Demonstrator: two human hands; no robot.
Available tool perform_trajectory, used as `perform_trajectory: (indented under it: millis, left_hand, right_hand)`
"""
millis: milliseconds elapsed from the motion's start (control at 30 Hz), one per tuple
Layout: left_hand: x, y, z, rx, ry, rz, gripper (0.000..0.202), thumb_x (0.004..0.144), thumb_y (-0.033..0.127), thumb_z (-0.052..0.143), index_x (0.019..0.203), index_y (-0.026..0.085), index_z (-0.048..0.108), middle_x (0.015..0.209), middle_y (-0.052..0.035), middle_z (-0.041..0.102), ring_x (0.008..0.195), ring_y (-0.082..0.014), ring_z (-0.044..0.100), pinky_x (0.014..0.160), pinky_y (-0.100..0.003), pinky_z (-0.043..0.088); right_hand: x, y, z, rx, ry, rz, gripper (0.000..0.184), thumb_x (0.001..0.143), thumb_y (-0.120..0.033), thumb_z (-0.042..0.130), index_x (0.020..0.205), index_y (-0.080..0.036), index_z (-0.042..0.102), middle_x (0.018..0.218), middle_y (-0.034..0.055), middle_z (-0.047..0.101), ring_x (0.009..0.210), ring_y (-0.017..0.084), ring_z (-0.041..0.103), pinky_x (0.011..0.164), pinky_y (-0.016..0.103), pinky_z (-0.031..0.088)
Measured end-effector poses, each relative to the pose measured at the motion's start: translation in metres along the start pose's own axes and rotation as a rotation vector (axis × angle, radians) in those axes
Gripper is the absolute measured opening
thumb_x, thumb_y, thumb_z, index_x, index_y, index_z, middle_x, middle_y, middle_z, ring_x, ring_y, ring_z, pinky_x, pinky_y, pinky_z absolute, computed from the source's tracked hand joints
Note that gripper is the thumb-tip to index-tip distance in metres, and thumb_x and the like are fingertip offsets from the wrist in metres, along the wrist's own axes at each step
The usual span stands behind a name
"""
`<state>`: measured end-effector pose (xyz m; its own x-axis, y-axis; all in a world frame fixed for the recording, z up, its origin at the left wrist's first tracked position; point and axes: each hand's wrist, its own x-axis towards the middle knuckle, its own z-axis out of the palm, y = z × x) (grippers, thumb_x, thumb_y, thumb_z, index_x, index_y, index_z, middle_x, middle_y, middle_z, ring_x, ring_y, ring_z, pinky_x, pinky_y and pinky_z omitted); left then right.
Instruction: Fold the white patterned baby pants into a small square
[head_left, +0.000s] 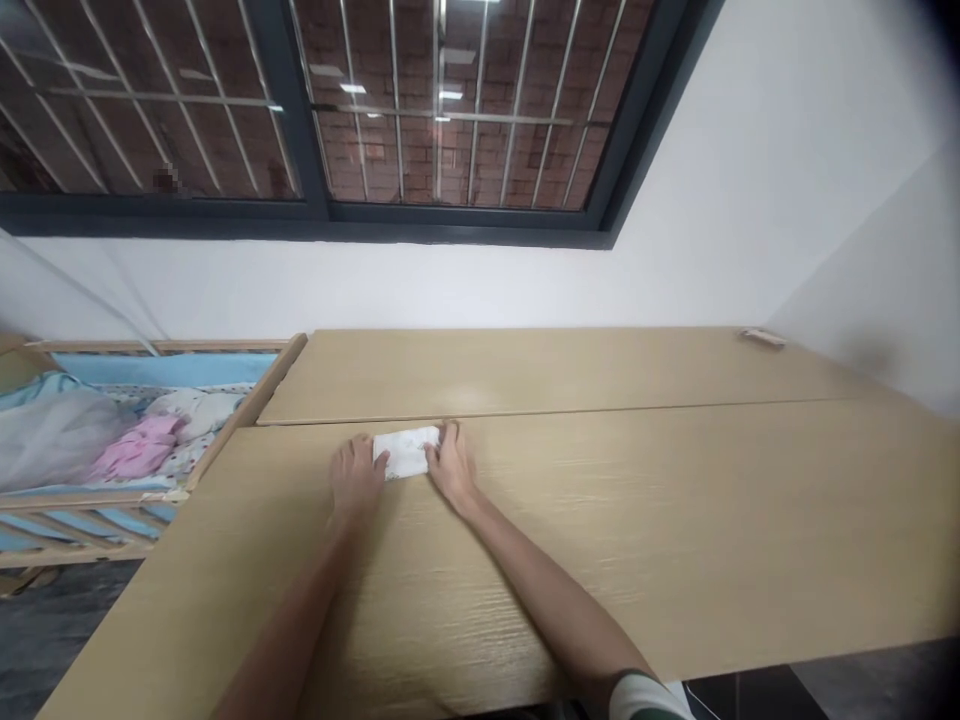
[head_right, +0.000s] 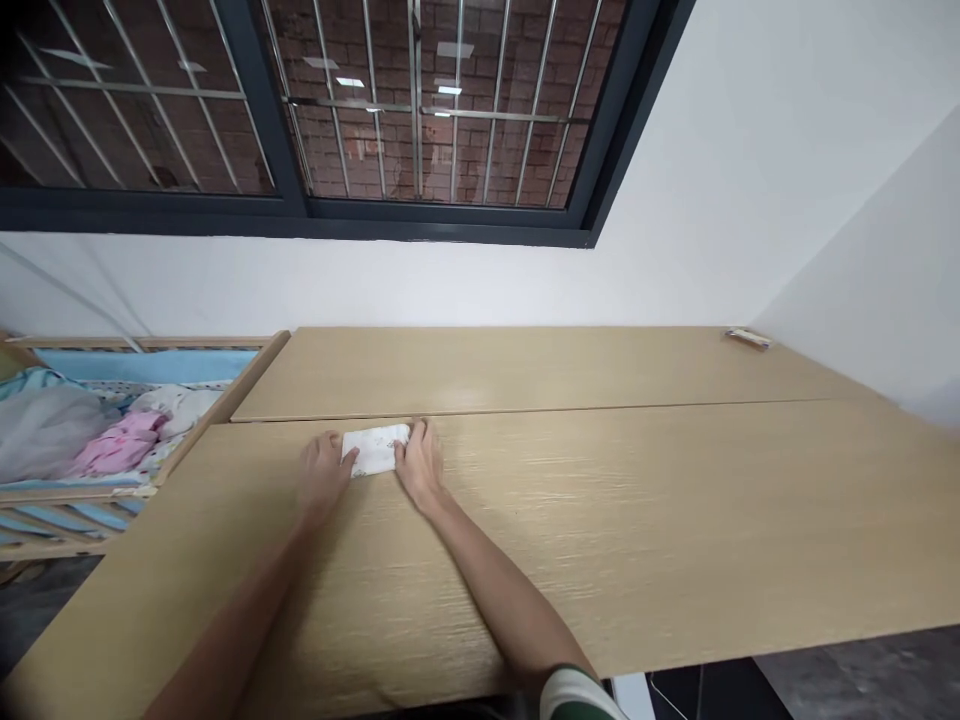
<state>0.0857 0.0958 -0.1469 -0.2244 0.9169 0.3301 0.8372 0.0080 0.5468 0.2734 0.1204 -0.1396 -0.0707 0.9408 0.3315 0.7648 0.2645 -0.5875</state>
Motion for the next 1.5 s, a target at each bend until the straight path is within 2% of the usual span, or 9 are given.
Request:
perform_trajectory:
  millis: [133, 267, 500, 600, 700, 967, 1133, 1333, 1500]
  left_hand:
    - [-0.010, 0.008, 0.010, -0.067, 0.073, 0.188, 0.064, 0.103, 0.053, 0.036, 0.148, 0.007, 0.037, 0.154, -0.0253, 0.041, 0.146, -0.0331, 0.037, 0.119, -0.049, 0.033]
    - [-0.023, 0.010, 0.022, -0.029, -0.118, 0.400, 0.067, 0.106, 0.051, 0.024, 0.159, 0.010, 0.020, 0.162, -0.0191, 0.034, 0.152, -0.0264, 0.028, 0.123, -0.046, 0.030]
    - [-0.033, -0.003, 0.024, 0.269, -0.105, 0.435, 0.070, 0.106, 0.052, 0.026, 0.158, 0.005, 0.025, 0.162, -0.0188, 0.033, 0.153, -0.0297, 0.026, 0.123, -0.048, 0.028]
    - [-0.030, -0.004, 0.021, 0.284, -0.074, 0.444, 0.072, 0.104, 0.054, 0.031, 0.152, 0.000, 0.037, 0.159, -0.0234, 0.036, 0.151, -0.0345, 0.029, 0.122, -0.050, 0.028]
    - [-0.028, -0.002, 0.017, 0.256, -0.078, 0.461, 0.059, 0.103, 0.051, 0.038, 0.140, 0.008, 0.054, 0.153, -0.0206, 0.047, 0.144, -0.0349, 0.041, 0.119, -0.050, 0.032]
    - [-0.027, 0.007, 0.011, 0.159, -0.126, 0.384, 0.054, 0.094, 0.038, 0.056, 0.141, 0.012, 0.052, 0.155, -0.0185, 0.045, 0.140, -0.0360, 0.046, 0.110, -0.051, 0.040]
    - [-0.017, 0.010, -0.007, -0.042, -0.083, 0.276, 0.030, 0.096, 0.022, 0.045, 0.120, 0.020, 0.064, 0.126, -0.0121, 0.070, 0.116, -0.0280, 0.064, 0.102, -0.044, 0.047]
    - [-0.021, 0.025, -0.015, -0.492, -0.133, -0.004, 0.041, 0.098, 0.044, 0.053, 0.132, 0.020, 0.050, 0.098, -0.0063, 0.075, 0.083, -0.0215, 0.072, 0.072, -0.031, 0.054]
    - [-0.035, 0.036, -0.009, -0.109, -0.280, -0.034, 0.035, 0.099, 0.032, 0.054, 0.129, 0.017, 0.049, 0.086, -0.0060, 0.072, 0.078, -0.0247, 0.070, 0.070, -0.033, 0.050]
  right_hand:
    - [-0.005, -0.009, 0.003, -0.090, -0.103, -0.335, 0.058, 0.100, -0.025, 0.039, 0.155, -0.009, 0.029, 0.160, 0.0213, 0.034, 0.150, 0.030, 0.027, 0.121, 0.050, 0.027]
    - [-0.007, -0.008, 0.005, -0.174, -0.321, -0.538, 0.067, 0.096, -0.027, 0.045, 0.159, -0.008, 0.028, 0.166, 0.0163, 0.027, 0.155, 0.027, 0.018, 0.127, 0.049, 0.015]
    - [-0.004, 0.018, -0.011, -0.235, -0.343, -0.469, 0.067, 0.106, -0.047, 0.031, 0.162, -0.011, 0.023, 0.167, 0.0130, 0.023, 0.157, 0.025, 0.014, 0.128, 0.048, 0.015]
    - [-0.007, 0.024, -0.019, -0.214, -0.321, -0.478, 0.070, 0.106, -0.050, 0.032, 0.162, -0.010, 0.019, 0.168, 0.0150, 0.021, 0.158, 0.026, 0.011, 0.127, 0.049, 0.016]
    - [-0.006, 0.027, -0.024, -0.163, -0.350, -0.539, 0.072, 0.104, -0.052, 0.039, 0.162, -0.012, 0.020, 0.167, 0.0159, 0.022, 0.157, 0.027, 0.014, 0.125, 0.049, 0.021]
    - [0.022, 0.027, -0.020, -0.082, -0.411, -0.470, 0.064, 0.085, -0.021, 0.059, 0.148, -0.015, 0.047, 0.154, 0.0177, 0.047, 0.141, 0.030, 0.042, 0.113, 0.048, 0.032]
    - [0.035, 0.012, -0.027, 0.127, -0.306, -0.421, 0.027, 0.090, -0.022, 0.057, 0.116, -0.020, 0.062, 0.116, 0.0097, 0.069, 0.110, 0.026, 0.059, 0.101, 0.043, 0.041]
    - [0.052, 0.006, -0.042, 0.473, -0.250, -0.138, 0.048, 0.092, -0.042, 0.060, 0.131, -0.021, 0.043, 0.092, 0.0015, 0.063, 0.074, 0.018, 0.059, 0.068, 0.031, 0.048]
    - [0.060, 0.025, -0.018, 0.324, -0.305, -0.091, 0.043, 0.084, -0.033, 0.069, 0.121, -0.018, 0.052, 0.100, 0.0049, 0.062, 0.088, 0.021, 0.062, 0.082, 0.037, 0.052]
